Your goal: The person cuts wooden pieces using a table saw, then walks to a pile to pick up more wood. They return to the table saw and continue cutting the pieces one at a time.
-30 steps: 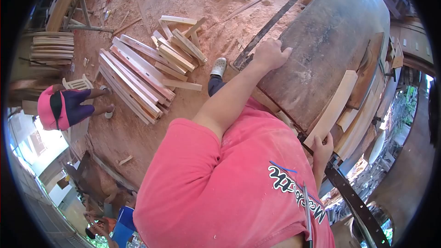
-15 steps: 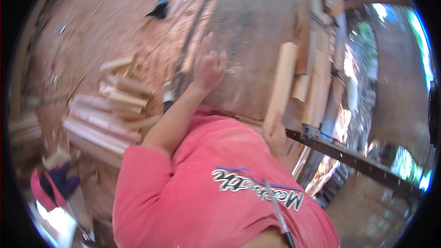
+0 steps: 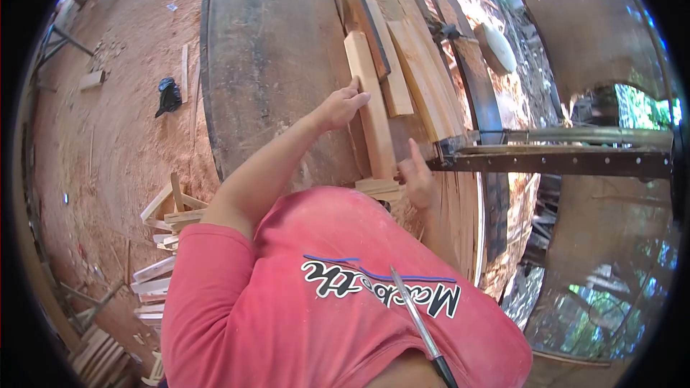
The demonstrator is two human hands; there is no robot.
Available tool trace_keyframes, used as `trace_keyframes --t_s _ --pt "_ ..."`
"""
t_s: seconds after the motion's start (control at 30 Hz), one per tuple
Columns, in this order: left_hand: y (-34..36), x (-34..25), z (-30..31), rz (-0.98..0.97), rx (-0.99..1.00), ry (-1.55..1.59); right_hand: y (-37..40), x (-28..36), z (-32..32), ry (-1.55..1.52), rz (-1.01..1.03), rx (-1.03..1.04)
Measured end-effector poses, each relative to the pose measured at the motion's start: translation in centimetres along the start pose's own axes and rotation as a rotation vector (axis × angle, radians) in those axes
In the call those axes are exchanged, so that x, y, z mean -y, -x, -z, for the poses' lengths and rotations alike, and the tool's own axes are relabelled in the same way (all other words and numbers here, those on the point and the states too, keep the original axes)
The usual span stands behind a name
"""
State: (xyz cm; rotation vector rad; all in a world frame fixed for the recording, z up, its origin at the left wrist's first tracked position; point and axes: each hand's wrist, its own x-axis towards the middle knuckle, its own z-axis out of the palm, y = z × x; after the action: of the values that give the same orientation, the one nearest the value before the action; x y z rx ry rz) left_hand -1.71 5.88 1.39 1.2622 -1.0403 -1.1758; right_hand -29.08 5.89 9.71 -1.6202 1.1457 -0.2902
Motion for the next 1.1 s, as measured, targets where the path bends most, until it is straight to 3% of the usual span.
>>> trace_keyframes --t_s 0.03,0.1,0.17,0.2,0.27,0.3,0.37,0.77,1.1 --pt "0.1 -0.9 0.3 0.088 0.037 -0.071 -0.5 0.0 0.3 -0.324 -0.007 0.010" --pt "0.2 -1.0 0.3 0.178 0.067 -0.143 -0.5 0.2 0.5 -0.388 -0.022 0.040" --pt "0.2 0.5 -0.4 0.011 -0.131 -0.107 -0.5 1.6 -0.9 0.424 0.213 0.005" --pt "-0.1 1.2 -0.7 0.005 -0.133 -0.109 -0.4 1.7 -1.6 0.426 0.219 0.003" --pt "-0.6 1.5 -1.3 -0.010 -0.099 -0.044 0.0 1.7 -3.1 0.850 0.310 -0.036" --pt "-0.8 1.8 -1.4 -0.015 -0.103 -0.043 -0.1 2.0 -3.3 0.853 0.315 -0.036" --pt "-0.7 0.1 -1.3 0.072 -0.048 -0.185 -0.6 3.0 -3.8 0.765 0.127 0.013" --pt "-3.8 0.3 -0.7 -0.028 -0.061 -0.587 -4.3 4.1 -3.9 0.882 0.214 -0.001" --pt "-5.6 0.2 0.7 -0.012 -0.064 -0.596 -6.7 4.5 -4.3 0.906 0.199 0.002"
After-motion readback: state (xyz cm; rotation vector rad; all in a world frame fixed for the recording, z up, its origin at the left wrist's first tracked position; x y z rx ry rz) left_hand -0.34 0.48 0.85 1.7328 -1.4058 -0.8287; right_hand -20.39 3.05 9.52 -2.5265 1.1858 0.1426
